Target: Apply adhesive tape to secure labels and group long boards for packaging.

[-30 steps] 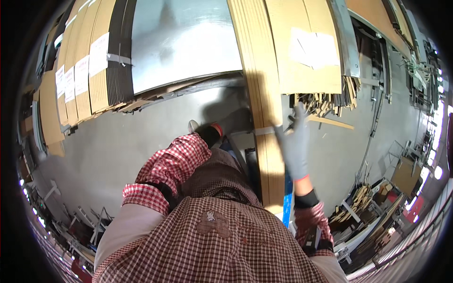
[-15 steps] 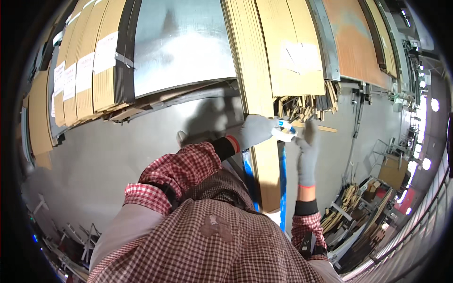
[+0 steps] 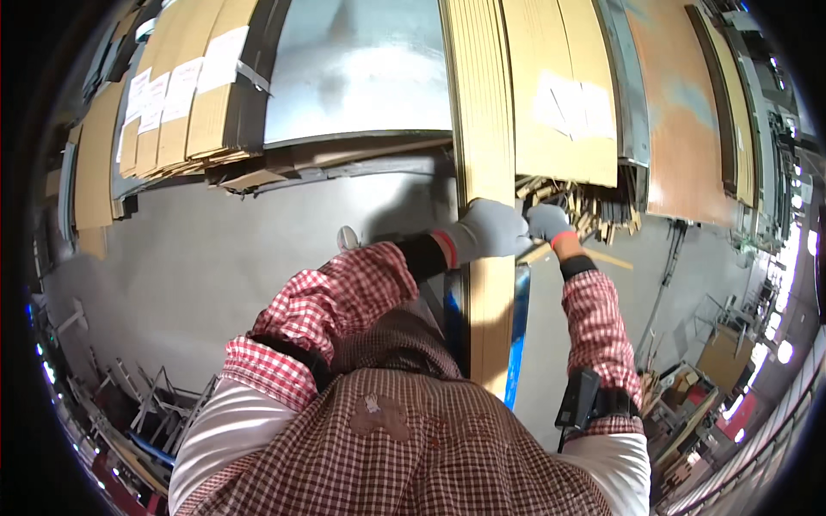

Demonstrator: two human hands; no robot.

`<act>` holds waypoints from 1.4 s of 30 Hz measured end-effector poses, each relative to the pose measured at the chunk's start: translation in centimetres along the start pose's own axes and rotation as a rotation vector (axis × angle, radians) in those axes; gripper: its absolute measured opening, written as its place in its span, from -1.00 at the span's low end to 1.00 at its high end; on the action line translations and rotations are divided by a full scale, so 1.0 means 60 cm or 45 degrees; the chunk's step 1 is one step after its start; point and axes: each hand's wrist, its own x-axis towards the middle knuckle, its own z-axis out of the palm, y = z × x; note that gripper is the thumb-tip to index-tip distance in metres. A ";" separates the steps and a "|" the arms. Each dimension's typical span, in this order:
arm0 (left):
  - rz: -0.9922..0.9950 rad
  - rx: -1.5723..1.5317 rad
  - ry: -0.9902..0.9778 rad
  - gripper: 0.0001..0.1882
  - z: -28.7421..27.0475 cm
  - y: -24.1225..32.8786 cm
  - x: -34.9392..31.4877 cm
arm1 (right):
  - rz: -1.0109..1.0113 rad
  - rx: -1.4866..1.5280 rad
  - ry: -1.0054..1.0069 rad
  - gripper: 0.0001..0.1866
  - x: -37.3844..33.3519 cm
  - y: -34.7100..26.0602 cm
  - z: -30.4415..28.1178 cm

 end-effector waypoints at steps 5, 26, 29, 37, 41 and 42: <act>-0.082 -0.439 -0.089 -0.40 -0.040 -0.043 -0.076 | -0.335 0.866 0.899 -0.74 -0.064 -0.077 -0.060; -0.460 -1.031 -0.064 -0.02 -0.073 0.129 -0.237 | -1.272 0.728 0.753 -0.50 -0.357 -0.199 -0.115; -0.523 -1.003 -0.138 -0.03 -0.075 0.100 -0.259 | -0.861 1.081 0.044 -0.54 -0.368 -0.203 -0.134; -0.664 -0.755 -0.039 -0.37 0.113 -0.076 -0.155 | -0.191 1.011 0.291 -0.79 -0.118 -0.078 0.063; -0.424 -1.453 -0.107 -0.64 0.208 -0.151 -0.129 | -0.429 1.728 -0.034 -0.78 -0.080 -0.101 0.064; -0.157 -1.062 -0.116 -0.68 0.238 -0.194 -0.120 | -0.357 1.752 0.264 -0.78 -0.083 -0.111 0.061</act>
